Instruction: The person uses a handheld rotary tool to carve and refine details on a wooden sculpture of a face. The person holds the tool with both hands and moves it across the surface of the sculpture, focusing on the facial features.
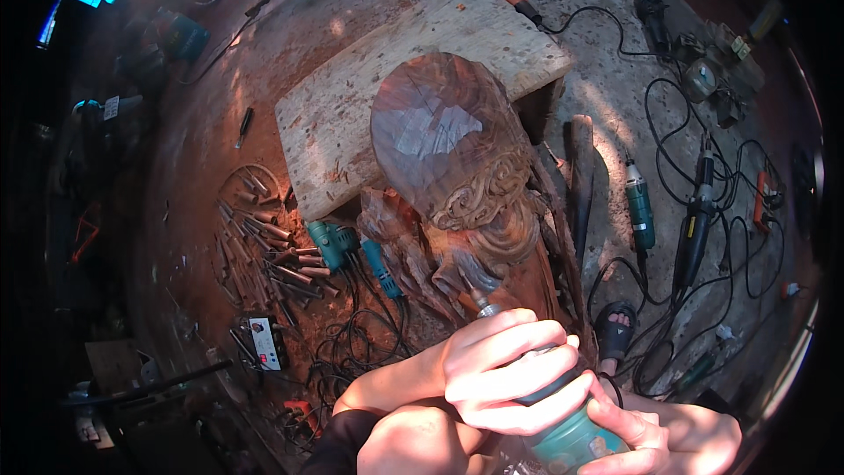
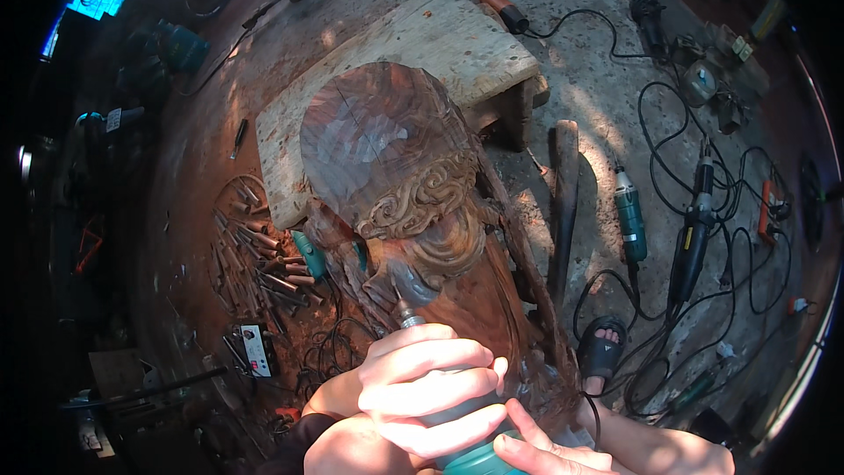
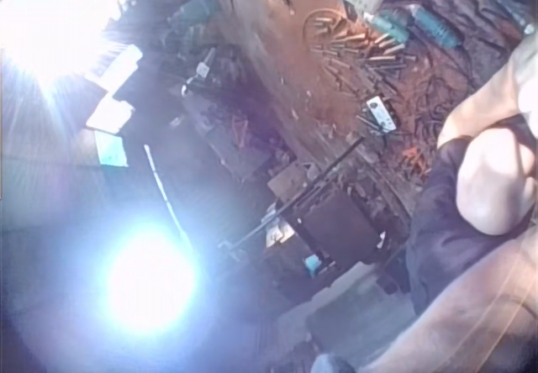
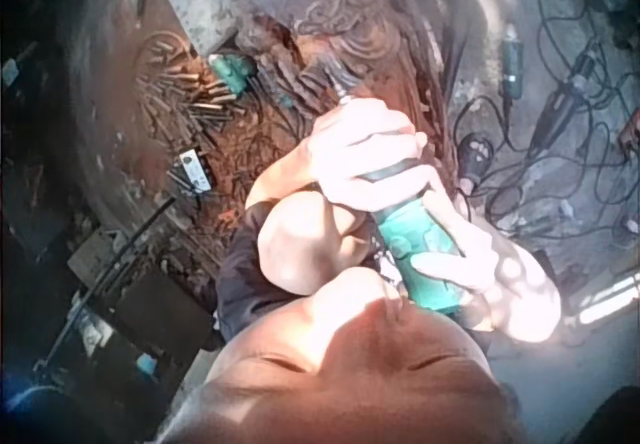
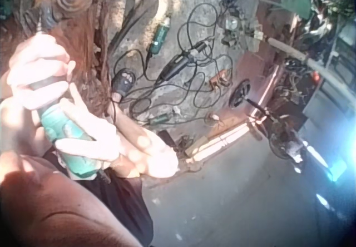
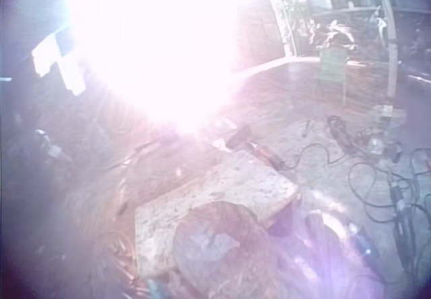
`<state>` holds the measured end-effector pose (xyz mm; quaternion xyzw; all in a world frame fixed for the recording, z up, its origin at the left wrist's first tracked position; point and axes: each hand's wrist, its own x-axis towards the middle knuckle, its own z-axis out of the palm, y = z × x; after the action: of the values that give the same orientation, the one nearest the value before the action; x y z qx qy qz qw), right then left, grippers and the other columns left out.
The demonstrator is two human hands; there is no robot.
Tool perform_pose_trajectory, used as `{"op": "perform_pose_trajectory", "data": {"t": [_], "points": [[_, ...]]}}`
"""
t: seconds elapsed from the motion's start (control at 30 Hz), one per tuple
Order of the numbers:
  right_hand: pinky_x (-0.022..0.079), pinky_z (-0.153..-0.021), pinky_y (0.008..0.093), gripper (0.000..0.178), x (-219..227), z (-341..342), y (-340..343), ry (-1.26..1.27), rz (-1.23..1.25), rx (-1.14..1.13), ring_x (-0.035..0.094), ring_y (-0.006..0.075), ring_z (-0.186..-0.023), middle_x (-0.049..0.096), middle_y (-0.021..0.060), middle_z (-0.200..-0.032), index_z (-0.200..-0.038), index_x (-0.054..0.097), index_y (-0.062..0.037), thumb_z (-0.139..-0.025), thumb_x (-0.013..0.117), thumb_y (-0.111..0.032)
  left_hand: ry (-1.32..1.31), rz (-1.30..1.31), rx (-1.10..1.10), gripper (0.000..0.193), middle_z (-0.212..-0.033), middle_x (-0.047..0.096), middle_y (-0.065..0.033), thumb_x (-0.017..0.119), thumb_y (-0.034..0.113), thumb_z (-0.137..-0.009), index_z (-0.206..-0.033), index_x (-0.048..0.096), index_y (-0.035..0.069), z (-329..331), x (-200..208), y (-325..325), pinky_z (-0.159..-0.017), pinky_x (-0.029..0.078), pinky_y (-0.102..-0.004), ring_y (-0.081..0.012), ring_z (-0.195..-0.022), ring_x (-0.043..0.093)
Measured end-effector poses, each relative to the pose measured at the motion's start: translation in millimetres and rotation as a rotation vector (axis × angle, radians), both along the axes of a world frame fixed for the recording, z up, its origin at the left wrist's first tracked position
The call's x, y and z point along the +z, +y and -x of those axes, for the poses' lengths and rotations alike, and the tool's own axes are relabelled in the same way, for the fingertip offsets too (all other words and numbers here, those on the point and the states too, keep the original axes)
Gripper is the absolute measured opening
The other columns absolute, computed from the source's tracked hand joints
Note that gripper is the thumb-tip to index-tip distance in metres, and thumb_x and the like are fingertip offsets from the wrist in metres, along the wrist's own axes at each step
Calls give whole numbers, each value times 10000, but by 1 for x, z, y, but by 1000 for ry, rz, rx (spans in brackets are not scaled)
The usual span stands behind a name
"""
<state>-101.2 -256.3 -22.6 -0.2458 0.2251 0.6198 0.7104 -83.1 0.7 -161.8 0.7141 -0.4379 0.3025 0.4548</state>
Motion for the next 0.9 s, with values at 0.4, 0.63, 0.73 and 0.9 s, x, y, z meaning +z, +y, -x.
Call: {"op": "perform_pose_trajectory", "data": {"t": [0.4,0.63,0.73,0.9], "points": [[465,-1226,448,838,3,-6,2,-9,96,51,491,352,-1535,305,195,-1781,-1726,240,-15,-1047,645,-295,-43,55,74,333,-989,741,-141,849,65,-773,-1095,767,55,-5,-4,-3,-603,565,-321,-261,-832,718],[468,-1224,456,835,-6,-3,-1,1,98,38,491,365,-1533,310,215,-1771,-1717,260,-32,-1034,667,-290,5,6,-10,309,-1010,742,-149,829,59,-797,-1102,774,62,-6,5,-7,-662,601,-334,-260,-852,728],[469,-1223,460,834,-7,-2,-3,-3,104,38,490,371,-1532,312,224,-1767,-1713,269,-40,-1029,677,-288,117,-91,-2,314,-1105,751,-134,807,109,-807,-1119,785,87,7,11,7,-801,591,-402,-298,-965,725],[472,-1221,465,833,-11,1,-3,-1,97,30,490,380,-1530,315,238,-1760,-1707,283,-52,-1020,693,-284,548,-258,55,422,-1326,747,-97,754,191,-786,-1202,792,134,26,70,14,-1109,521,-527,-353,-1239,676]]}}
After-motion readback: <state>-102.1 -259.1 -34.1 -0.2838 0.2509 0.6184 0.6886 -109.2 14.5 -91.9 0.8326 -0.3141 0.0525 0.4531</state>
